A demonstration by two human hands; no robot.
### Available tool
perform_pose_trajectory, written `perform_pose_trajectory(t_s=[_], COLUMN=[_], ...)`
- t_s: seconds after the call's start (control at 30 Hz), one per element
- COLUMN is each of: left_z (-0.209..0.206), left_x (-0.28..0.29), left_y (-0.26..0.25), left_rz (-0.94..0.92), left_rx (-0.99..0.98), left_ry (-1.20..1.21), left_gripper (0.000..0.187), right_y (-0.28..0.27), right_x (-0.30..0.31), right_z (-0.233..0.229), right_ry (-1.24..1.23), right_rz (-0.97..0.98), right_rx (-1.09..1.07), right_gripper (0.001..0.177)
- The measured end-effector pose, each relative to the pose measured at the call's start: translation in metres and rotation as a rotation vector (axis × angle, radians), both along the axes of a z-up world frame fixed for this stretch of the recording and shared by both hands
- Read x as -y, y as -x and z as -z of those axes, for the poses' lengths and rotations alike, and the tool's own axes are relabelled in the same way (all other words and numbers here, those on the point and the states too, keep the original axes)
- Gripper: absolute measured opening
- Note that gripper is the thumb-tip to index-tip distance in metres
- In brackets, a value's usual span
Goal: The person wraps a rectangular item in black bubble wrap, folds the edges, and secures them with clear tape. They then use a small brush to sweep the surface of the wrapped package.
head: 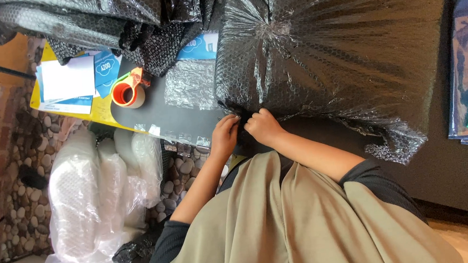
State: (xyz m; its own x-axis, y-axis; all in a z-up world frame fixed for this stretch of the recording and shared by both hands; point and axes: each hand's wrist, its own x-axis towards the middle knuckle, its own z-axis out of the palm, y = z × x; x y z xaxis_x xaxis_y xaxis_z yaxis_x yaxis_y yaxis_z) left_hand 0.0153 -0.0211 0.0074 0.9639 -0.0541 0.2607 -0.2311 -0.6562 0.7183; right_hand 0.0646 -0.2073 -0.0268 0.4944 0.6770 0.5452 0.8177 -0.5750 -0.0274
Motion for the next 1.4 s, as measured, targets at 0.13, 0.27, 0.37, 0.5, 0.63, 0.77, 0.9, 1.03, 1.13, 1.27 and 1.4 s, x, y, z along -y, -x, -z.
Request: perform_pose_trajectory(t_s=[0.13, 0.27, 0.37, 0.5, 0.63, 0.77, 0.9, 1.03, 1.13, 1.27, 1.4], left_z=[0.034, 0.054, 0.035, 0.036, 0.08, 0.077, 0.09, 0.055, 0.055, 0.078, 0.072], left_x=[-0.006, -0.022, -0.024, -0.016, -0.011, 0.002, 0.0, 0.009, 0.013, 0.013, 0.007], left_y=[-0.023, -0.037, -0.039, -0.047, -0.038, -0.021, -0.012, -0.004, 0.009, 0.012, 0.008], left_rz=[0.233, 0.449, 0.462, 0.349, 0.208, -0.008, -0.118, -0.092, -0.159, -0.15, -0.158], left_rx=[-0.021, -0.083, -0.127, -0.113, -0.086, 0.194, 0.199, 0.429, 0.399, 0.226, 0.178], left_ry=[-0.051, 0.062, 0.055, -0.098, -0.102, 0.054, 0.197, -0.108, -0.238, 0.235, 0.509], left_gripper=[0.032, 0.066, 0.082, 0.024, 0.016, 0.036, 0.048, 0.029, 0.029, 0.045, 0.033], right_y=[0.005, 0.008, 0.004, -0.009, -0.021, -0.026, -0.024, -0.027, -0.03, -0.027, -0.022], right_x=[0.009, 0.017, 0.017, 0.016, 0.018, 0.021, 0.022, 0.026, 0.029, 0.031, 0.031], right_z=[-0.005, -0.035, -0.052, -0.062, -0.074, -0.083, -0.087, -0.094, -0.097, -0.102, -0.103], right_ry=[0.008, -0.014, -0.054, -0.095, -0.155, -0.257, -0.366, -0.384, -0.356, -0.301, -0.22], right_rz=[-0.022, -0.048, -0.065, -0.029, -0.006, 0.021, 0.048, 0.012, -0.019, -0.062, -0.069], right_rx=[-0.034, 0.046, 0.136, 0.172, 0.137, -0.13, -0.404, -0.563, -0.686, -0.704, -0.707], right_gripper=[0.023, 0.018, 0.014, 0.017, 0.018, 0.007, 0.003, 0.005, 0.005, 0.005, 0.006])
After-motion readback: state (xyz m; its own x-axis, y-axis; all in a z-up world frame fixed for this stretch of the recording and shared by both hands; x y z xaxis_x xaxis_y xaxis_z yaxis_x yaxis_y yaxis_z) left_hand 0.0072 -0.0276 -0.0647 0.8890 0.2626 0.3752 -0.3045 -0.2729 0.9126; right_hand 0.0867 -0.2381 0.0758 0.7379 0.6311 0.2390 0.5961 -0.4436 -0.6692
